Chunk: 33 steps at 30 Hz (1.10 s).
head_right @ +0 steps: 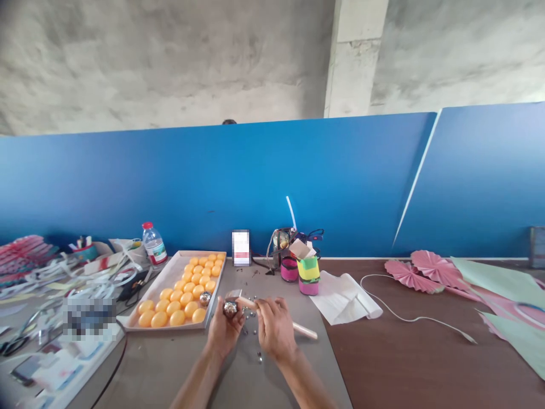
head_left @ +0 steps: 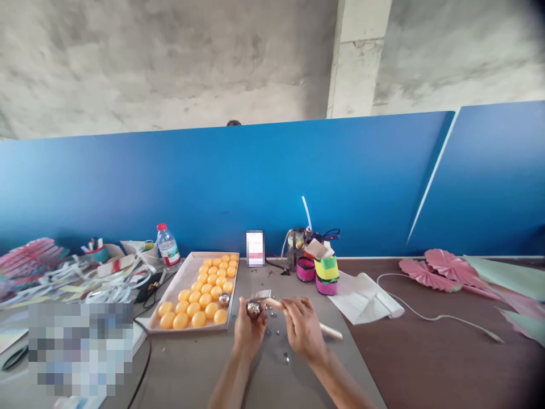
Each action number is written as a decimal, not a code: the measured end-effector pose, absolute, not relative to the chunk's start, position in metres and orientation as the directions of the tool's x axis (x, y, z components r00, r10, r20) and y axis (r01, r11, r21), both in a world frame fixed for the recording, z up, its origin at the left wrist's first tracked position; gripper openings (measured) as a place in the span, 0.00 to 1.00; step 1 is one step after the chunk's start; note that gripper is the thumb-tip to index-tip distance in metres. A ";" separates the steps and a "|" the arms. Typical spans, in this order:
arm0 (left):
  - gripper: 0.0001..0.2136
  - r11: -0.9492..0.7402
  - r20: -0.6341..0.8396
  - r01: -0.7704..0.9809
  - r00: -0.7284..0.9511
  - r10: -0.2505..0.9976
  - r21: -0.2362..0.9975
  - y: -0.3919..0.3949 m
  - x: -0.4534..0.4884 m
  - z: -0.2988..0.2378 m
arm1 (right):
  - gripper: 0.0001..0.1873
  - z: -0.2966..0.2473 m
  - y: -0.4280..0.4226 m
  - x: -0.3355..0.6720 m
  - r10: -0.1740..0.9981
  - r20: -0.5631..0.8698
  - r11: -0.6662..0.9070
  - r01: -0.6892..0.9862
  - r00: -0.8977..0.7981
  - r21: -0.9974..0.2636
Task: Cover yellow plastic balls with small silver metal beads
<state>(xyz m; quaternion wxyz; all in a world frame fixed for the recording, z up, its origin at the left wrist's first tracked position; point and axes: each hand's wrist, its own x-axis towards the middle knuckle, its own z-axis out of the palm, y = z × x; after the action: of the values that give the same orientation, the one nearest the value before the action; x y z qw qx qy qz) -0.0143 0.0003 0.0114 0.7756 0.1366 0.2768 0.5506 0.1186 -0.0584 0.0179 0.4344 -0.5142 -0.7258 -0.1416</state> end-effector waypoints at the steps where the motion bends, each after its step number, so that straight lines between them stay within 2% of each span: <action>1: 0.15 0.358 -0.280 -0.775 0.241 0.929 0.521 0.001 -0.014 0.010 | 0.13 0.017 -0.058 0.119 0.640 0.763 0.418 0.873 -0.088 -0.250; 4: 0.15 0.366 -0.284 -0.768 0.247 0.927 0.526 0.002 -0.014 0.007 | 0.12 0.016 -0.057 0.121 0.670 0.737 0.390 0.889 -0.095 -0.240; 9: 0.17 0.339 -0.240 -0.789 0.248 0.939 0.512 0.005 -0.015 0.003 | 0.13 0.019 -0.059 0.120 0.595 0.798 0.424 0.881 -0.097 -0.209; 13: 0.17 0.311 -0.245 -0.798 0.210 0.946 0.516 0.006 -0.015 0.005 | 0.13 0.019 -0.059 0.118 0.664 0.741 0.372 0.903 -0.099 -0.214; 18: 0.18 0.246 -0.160 -0.792 0.188 0.969 0.558 0.005 -0.014 0.006 | 0.14 0.019 -0.060 0.119 0.622 0.777 0.399 0.894 -0.100 -0.204; 23: 0.17 0.219 -0.163 -0.772 0.151 0.975 0.596 0.005 -0.012 0.004 | 0.14 0.018 -0.059 0.118 0.669 0.736 0.377 0.900 -0.103 -0.217; 29: 0.19 0.136 -0.103 -0.750 0.091 0.991 0.647 0.008 -0.011 0.001 | 0.14 0.020 -0.061 0.119 0.596 0.799 0.397 0.895 -0.085 -0.201; 33: 0.19 0.160 -0.161 -0.738 0.071 0.984 0.655 0.009 -0.010 -0.004 | 0.13 0.019 -0.060 0.118 0.644 0.760 0.356 0.915 -0.092 -0.191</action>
<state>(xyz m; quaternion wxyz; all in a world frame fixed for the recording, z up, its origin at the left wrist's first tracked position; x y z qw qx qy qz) -0.0101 0.0091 -0.0036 0.7017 0.2077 0.2963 0.6137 0.1184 -0.0603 0.0190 0.4008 -0.5418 -0.7191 -0.1692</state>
